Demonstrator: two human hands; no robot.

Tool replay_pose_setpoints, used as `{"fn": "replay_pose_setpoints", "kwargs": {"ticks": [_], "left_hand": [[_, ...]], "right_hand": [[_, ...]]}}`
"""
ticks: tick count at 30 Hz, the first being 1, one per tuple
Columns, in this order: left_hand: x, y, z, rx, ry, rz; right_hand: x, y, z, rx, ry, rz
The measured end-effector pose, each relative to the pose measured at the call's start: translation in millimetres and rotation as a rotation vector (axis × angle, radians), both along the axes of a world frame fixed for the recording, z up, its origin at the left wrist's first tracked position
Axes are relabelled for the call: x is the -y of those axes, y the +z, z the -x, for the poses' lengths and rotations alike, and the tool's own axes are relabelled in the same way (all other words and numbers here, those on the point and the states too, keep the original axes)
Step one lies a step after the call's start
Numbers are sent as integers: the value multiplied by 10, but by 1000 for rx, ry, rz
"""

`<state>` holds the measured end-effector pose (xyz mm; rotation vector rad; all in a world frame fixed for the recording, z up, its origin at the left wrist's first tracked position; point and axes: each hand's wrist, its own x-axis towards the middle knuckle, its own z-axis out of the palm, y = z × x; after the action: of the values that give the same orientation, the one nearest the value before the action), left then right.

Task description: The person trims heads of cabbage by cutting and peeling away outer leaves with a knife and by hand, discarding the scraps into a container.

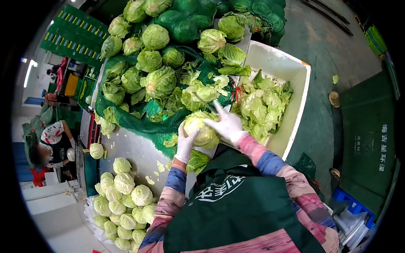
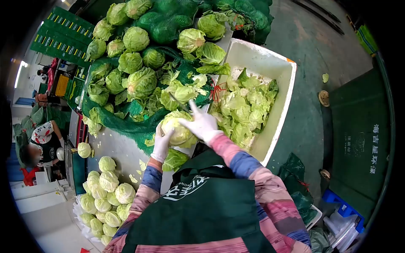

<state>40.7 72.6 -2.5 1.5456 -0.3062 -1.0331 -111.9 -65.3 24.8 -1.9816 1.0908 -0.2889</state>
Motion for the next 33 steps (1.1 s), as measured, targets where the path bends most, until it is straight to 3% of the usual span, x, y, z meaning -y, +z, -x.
{"fn": "replay_pose_setpoints", "kwargs": {"ticks": [1, 3, 4, 5, 6, 7, 8, 9, 10, 12, 13, 14, 16, 17, 19, 21, 22, 23, 25, 26, 28, 29, 33], "left_hand": [[-18, 1, 1, 1, -3, -4], [-90, 3, -2, 379, -202, -23], [-137, -45, -19, 380, -203, -28], [-190, -132, -49, 299, -158, 29], [-212, -178, -81, 219, -112, 91], [-202, -103, -63, 222, -110, 95], [-165, 43, -1, -12, 47, 42], [-125, 164, 50, -247, 202, -13], [-89, 237, 76, -247, 203, -12], [-7, 307, 147, -609, 196, -70], [16, 239, 248, -653, 57, 77], [82, 90, 262, -994, 125, 133], [141, -40, 365, -942, 118, 6], [213, 148, 461, -945, 114, 6], [335, 499, 594, -394, -21, -305], [263, 94, 513, 682, -149, -317], [330, 476, 590, 1034, -186, -448], [384, 433, 502, 1034, -188, -448], [495, 242, 183, 1483, -495, -161], [523, 166, 93, 1486, -493, -160], [614, 107, -14, 1073, -632, -101], [648, 123, -34, 1046, -658, -184], [718, 195, -67, 950, -680, -282]], "right_hand": [[-26, -1, -131, -10, 64, -7], [21, -225, -287, 14, 44, -138], [138, -366, -281, -51, -37, -188], [216, -498, -146, -60, -59, -34], [339, -496, 47, -178, -36, -128], [402, -794, 235, -173, -160, -138], [484, -976, 438, -287, -159, -47], [497, -1131, 601, -218, -179, 10], [462, -990, 665, -228, -187, 26], [320, -590, 603, -50, -221, -161], [226, -576, 524, 60, -197, -266], [150, -540, 435, 172, -174, -370], [40, -442, 298, 233, -86, -348], [63, -509, 256, 233, -133, -213], [160, -563, 245, 220, -138, -294], [199, -516, 199, 231, -143, -314], [215, -503, 178, 233, -146, -312], [223, -494, 161, 222, -133, -293], [221, -437, 174, 212, -117, -272], [217, -340, 223, 121, -10, -144], [202, -199, 314, -63, 193, 115], [162, -249, 309, 25, 236, 231], [135, -74, 250, -211, 233, 129]]}}
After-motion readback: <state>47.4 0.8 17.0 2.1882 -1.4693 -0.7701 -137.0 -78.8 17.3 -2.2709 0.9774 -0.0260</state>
